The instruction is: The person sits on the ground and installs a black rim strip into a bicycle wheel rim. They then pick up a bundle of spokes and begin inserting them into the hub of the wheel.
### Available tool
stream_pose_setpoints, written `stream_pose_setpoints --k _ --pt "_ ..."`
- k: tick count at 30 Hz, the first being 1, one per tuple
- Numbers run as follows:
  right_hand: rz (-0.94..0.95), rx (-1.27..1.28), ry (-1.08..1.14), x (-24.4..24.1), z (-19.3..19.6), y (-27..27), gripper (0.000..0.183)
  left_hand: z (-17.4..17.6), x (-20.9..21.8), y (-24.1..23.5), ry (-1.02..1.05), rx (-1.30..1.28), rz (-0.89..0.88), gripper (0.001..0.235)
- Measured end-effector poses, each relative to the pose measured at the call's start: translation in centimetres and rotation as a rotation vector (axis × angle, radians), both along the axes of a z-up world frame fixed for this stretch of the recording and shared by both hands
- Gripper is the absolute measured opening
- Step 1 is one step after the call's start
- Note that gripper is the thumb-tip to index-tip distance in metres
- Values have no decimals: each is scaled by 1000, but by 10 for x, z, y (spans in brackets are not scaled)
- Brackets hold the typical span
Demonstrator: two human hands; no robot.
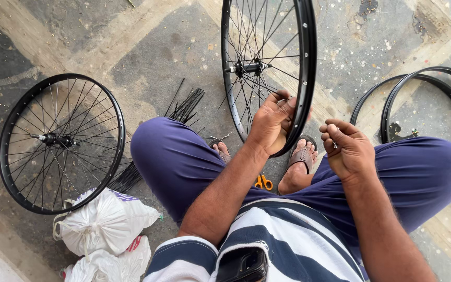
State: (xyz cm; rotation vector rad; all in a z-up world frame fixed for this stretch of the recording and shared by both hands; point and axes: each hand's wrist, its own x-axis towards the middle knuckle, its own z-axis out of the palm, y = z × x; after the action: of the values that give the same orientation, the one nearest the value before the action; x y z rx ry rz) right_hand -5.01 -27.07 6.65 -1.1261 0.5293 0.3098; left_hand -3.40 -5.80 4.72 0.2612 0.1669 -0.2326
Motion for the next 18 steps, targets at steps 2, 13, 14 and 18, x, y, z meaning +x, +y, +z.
stream_pose_setpoints --k 2,13,14,18 --pt "7 -13 9 -2 1 1 14 3 -1 2 -3 -13 11 43" --pt "120 33 -43 -3 33 28 9 5 -3 7 -14 -10 9 45" --pt "116 38 -47 -2 36 30 10 5 -3 7 -7 -10 5 45" --pt "116 41 -50 6 57 43 11 5 -2 7 14 -19 9 44"
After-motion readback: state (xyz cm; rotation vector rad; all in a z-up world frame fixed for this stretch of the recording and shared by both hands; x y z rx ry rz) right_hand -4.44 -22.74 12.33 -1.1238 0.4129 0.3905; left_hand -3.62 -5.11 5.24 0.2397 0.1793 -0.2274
